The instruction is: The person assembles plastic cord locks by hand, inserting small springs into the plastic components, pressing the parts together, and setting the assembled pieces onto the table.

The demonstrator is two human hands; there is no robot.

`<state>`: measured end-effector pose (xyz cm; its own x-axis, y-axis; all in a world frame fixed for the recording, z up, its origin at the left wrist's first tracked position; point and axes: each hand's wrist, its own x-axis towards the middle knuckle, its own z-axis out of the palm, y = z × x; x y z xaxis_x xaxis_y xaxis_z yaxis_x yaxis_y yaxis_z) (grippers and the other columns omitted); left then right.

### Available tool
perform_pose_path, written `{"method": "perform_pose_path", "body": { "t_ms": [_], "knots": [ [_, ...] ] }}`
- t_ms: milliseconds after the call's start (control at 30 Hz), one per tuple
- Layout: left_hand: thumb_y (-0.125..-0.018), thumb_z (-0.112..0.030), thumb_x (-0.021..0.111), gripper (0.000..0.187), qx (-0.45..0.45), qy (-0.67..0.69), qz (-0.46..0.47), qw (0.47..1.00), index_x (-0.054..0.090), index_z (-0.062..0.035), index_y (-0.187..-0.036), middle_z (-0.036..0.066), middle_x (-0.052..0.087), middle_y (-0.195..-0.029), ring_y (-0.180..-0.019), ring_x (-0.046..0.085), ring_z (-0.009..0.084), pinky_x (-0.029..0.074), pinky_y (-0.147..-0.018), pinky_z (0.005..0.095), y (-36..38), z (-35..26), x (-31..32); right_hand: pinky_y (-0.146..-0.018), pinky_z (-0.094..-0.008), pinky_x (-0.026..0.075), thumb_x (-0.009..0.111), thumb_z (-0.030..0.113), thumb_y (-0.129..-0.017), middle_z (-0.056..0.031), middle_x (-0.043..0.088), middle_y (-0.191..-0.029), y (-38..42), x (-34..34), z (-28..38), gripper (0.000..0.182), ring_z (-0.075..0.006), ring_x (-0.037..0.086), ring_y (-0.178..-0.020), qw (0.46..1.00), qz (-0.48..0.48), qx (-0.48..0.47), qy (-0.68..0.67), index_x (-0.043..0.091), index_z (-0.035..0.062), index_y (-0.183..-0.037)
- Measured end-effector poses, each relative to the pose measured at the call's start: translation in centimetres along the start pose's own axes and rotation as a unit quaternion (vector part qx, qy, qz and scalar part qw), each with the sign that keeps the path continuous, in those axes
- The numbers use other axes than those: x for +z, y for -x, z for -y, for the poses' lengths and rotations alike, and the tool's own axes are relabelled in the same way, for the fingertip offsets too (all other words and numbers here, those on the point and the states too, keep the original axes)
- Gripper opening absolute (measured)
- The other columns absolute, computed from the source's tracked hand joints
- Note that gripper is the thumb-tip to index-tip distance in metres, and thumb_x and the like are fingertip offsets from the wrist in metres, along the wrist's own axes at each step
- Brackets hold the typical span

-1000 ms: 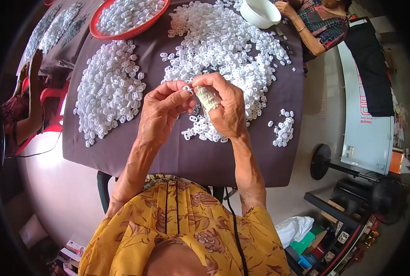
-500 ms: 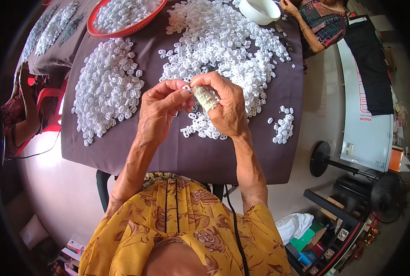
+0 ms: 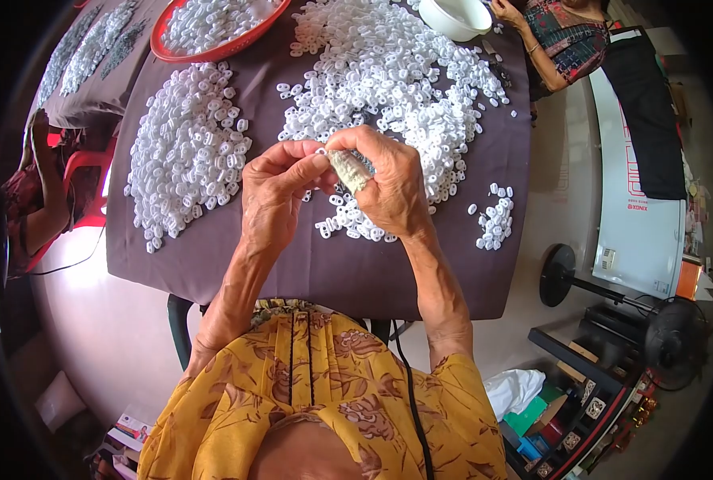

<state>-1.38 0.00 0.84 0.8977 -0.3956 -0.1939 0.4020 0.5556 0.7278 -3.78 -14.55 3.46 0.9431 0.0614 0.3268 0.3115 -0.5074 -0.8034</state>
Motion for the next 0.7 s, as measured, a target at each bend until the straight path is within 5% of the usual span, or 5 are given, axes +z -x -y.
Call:
{"method": "perform_pose_path", "body": {
  "t_ms": [167,467,700],
  "knots": [
    [-0.079,-0.006,0.062,0.014,-0.052,0.027,0.016,0.998,0.060,0.0028,-0.089,0.009,0.062,-0.079,-0.064,0.059,0.0132,0.050,-0.058,0.0253,-0.5,0.2,-0.9,-0.075,-0.0246,0.047,0.040,-0.008,-0.069,-0.0079,0.063,-0.086,-0.2,-0.5,-0.1,0.032,-0.0140,0.060,-0.081,0.994,0.050,0.060,-0.072,0.058,-0.0001,-0.094],
    [-0.082,-0.007,0.058,0.012,-0.153,0.150,0.120,0.969,0.056,0.0014,-0.091,0.009,0.061,-0.077,-0.062,0.059,0.0136,0.049,-0.053,0.0241,-1.3,0.7,-2.2,-0.069,-0.0256,0.044,0.042,-0.002,-0.068,-0.0065,0.060,-0.078,-0.7,-0.4,-1.5,0.029,-0.0138,0.056,-0.071,0.991,0.073,-0.008,-0.111,0.060,0.0006,-0.091],
    [-0.082,-0.008,0.059,0.017,-0.143,0.102,0.054,0.983,0.056,0.0027,-0.095,0.009,0.061,-0.078,-0.062,0.058,0.0124,0.049,-0.055,0.0229,-0.8,-0.1,-1.2,-0.068,-0.0249,0.044,0.046,0.003,-0.070,-0.0058,0.058,-0.076,-1.0,-0.5,-2.1,0.018,-0.0138,0.056,-0.071,0.991,0.082,0.020,-0.105,0.058,0.0000,-0.083]
  ]
}}
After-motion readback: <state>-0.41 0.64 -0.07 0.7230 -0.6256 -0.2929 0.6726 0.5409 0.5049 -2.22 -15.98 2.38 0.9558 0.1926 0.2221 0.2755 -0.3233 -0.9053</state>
